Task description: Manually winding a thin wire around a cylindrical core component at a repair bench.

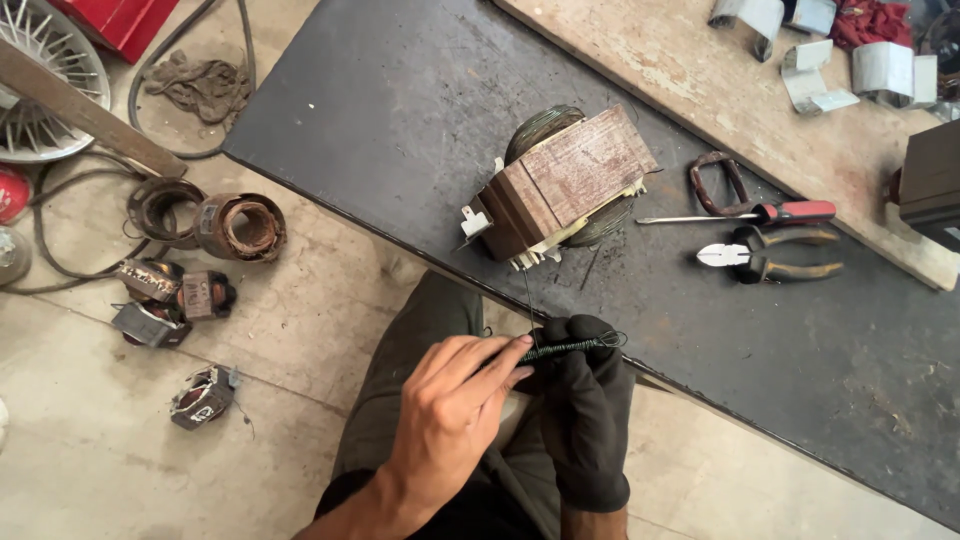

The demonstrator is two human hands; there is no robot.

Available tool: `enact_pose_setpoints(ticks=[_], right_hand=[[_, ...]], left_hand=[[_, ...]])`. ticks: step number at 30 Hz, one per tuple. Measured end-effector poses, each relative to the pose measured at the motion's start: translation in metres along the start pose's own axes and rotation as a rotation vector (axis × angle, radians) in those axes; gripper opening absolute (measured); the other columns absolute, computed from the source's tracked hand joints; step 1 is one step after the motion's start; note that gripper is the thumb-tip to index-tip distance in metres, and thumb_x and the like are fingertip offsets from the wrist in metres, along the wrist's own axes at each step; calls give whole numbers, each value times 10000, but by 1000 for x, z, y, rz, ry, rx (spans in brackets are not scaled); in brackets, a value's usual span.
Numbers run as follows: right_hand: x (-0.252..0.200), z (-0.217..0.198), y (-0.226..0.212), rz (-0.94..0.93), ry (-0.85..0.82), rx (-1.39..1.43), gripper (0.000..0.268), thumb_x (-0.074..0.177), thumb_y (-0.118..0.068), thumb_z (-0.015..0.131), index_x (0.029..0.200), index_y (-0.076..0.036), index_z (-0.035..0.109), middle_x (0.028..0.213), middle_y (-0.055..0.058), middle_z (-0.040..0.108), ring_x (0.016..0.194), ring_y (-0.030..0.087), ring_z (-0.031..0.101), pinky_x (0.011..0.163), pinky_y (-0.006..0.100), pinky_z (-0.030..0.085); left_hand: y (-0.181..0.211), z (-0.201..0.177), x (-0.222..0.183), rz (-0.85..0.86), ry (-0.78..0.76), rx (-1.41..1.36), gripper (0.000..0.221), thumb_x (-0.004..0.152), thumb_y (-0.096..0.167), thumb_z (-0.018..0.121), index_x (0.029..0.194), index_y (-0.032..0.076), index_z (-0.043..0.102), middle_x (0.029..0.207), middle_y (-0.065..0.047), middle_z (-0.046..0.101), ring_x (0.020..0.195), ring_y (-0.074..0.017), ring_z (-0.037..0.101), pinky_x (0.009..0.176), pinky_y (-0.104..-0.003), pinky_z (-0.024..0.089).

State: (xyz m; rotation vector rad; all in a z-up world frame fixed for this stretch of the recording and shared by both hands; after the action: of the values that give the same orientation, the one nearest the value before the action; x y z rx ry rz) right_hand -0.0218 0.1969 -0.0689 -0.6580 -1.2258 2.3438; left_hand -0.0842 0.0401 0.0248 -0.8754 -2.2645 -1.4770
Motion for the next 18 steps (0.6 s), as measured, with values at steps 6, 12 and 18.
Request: enact_pose_setpoints(ticks=[6,12,18], right_hand=[[0,8,-2,25,57,-45,352,938,9,646,1288,8,605,1175,198,724,1057,294,706,955,369,563],[4,15,-5,53,118,-93,386,926,16,640,1309,11,595,1191,197,722,1070,284,700,966,361,555],[5,20,-8,85,170,-145,421,913,23,634,1331,15,585,1206,197,720,1083,274,693,977,354,546]], left_hand=[[-5,1,1,28,26,43,216,911,-23,777,1104,71,758,1041,-40,744,894,-228,672,801,-362,520],[-9,-1,-1,-24,84,23,204,894,-7,796,1069,89,758,1050,-27,740,908,-218,680,838,-363,514],[-10,-1,-3,-31,112,18,196,895,-2,800,1060,95,761,1040,-19,739,890,-203,674,826,-352,516]])
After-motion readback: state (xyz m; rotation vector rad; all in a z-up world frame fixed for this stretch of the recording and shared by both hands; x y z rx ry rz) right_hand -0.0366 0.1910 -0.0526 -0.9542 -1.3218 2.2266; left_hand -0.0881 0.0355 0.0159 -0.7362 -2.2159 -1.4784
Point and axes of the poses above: each hand's wrist, its own x-axis towards the middle knuckle, its own z-axis out of the palm, y = z × x, the point moved 6 cm from there along x, towards the middle knuckle
